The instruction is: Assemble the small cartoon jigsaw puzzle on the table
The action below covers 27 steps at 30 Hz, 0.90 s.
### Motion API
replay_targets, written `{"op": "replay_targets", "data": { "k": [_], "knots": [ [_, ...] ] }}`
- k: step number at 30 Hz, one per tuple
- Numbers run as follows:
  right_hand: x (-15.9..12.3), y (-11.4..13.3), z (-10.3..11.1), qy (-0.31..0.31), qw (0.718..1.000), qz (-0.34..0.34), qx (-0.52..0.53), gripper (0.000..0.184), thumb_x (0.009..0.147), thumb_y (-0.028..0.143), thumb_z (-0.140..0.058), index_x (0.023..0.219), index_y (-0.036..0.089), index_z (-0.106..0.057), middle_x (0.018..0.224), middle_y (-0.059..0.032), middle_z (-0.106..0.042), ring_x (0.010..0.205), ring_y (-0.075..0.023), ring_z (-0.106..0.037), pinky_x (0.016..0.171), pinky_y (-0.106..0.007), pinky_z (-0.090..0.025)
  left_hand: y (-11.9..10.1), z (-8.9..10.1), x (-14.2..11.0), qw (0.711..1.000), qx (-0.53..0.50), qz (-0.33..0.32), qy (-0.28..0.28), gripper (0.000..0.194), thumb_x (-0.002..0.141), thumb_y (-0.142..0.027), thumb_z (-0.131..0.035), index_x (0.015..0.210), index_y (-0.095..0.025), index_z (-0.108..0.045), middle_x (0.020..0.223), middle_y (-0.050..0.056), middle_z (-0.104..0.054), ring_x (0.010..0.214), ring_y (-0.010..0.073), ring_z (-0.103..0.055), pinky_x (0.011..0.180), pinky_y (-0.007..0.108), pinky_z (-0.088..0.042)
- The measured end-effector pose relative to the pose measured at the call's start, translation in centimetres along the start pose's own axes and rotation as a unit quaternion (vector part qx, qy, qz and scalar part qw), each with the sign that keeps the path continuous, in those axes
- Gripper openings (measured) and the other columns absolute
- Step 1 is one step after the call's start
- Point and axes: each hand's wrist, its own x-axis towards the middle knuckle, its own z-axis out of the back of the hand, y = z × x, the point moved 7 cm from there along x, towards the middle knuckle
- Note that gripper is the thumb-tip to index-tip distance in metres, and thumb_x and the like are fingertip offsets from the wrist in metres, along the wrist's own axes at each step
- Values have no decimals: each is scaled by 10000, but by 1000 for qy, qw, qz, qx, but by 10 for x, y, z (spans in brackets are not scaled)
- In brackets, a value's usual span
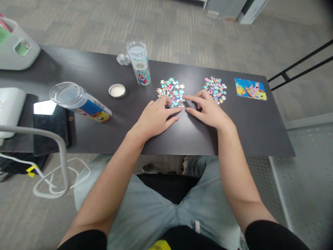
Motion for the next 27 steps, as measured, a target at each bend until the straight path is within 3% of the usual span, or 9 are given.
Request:
{"op": "replay_targets", "data": {
  "k": [4, 7, 10, 14, 17, 21, 24, 27],
  "knots": [
    [2, 4, 1, 3, 1000, -3, -8, 569, 1162, 383, -835, 1721, 292, -891, 1472, -148, -740, 1068, -331, -775, 1200, -571, -743, 3, 6, -4, 998, -64, -27, 1, 365, 1241, -437, -779, 1523, -366, -1000, 1535, 135, -791, 1331, 395, -824, 1153, 545, -632],
    [4, 4, 2, 7, 1000, -18, -17, 589, 1150, 357, -847, 1738, 332, -873, 1474, -136, -766, 1048, -330, -784, 1187, -568, -751, 3, 11, -3, 997, -75, 3, -23, 359, 1186, -441, -870, 1503, -309, -973, 1502, 122, -814, 1235, 364, -845, 1107, 506, -662],
    [5, 0, 5, -5, 999, -43, -23, 627, 1139, 358, -860, 1760, 275, -840, 1439, -142, -799, 930, -296, -781, 1141, -557, -770, -1, 10, 0, 998, -55, 29, -29, 386, 1154, -470, -930, 1496, -294, -955, 1475, 119, -822, 1152, 354, -844, 1092, 508, -672],
    [5, -4, 7, -20, 999, -42, -22, 486, 1139, 320, -855, 1619, 265, -910, 1301, -115, -808, 852, -269, -785, 1098, -553, -780, -6, 6, 3, 998, -59, 20, -22, 255, 1219, -414, -818, 1386, -317, -986, 1471, 117, -818, 1178, 359, -845, 1104, 531, -660],
    [5, -4, 9, -24, 999, -32, -10, 425, 1128, 257, -851, 1543, 273, -943, 1204, -94, -803, 911, -286, -808, 1082, -548, -775, -3, 5, 3, 996, -89, 2, -12, 276, 1231, -355, -743, 1333, -329, -998, 1497, 120, -805, 1289, 371, -839, 1159, 545, -649],
    [7, -5, 10, -18, 1000, -19, 4, 438, 1145, 249, -844, 1568, 188, -939, 1136, -120, -805, 1012, -335, -831, 1098, -580, -771, -1, 5, 2, 992, -122, -24, 5, 299, 1210, -306, -711, 1260, -330, -1005, 1445, 116, -812, 1338, 371, -831, 1187, 546, -636],
    [8, -8, 9, -19, 999, -42, -19, 546, 1137, 233, -833, 1677, 200, -900, 1197, -127, -828, 1015, -337, -853, 1144, -593, -778, 0, 7, 1, 989, -145, -20, -2, 307, 1198, -300, -691, 1266, -311, -990, 1422, 110, -813, 1215, 333, -841, 1139, 520, -644],
    [8, -5, 7, -22, 998, -47, -33, 502, 1150, 242, -816, 1636, 205, -934, 1172, -131, -817, 1033, -353, -870, 1138, -594, -782, -1, 10, 0, 988, -154, -13, -23, 288, 1167, -365, -749, 1319, -245, -961, 1365, 118, -814, 996, 296, -802, 1005, 506, -648]
  ]
}}
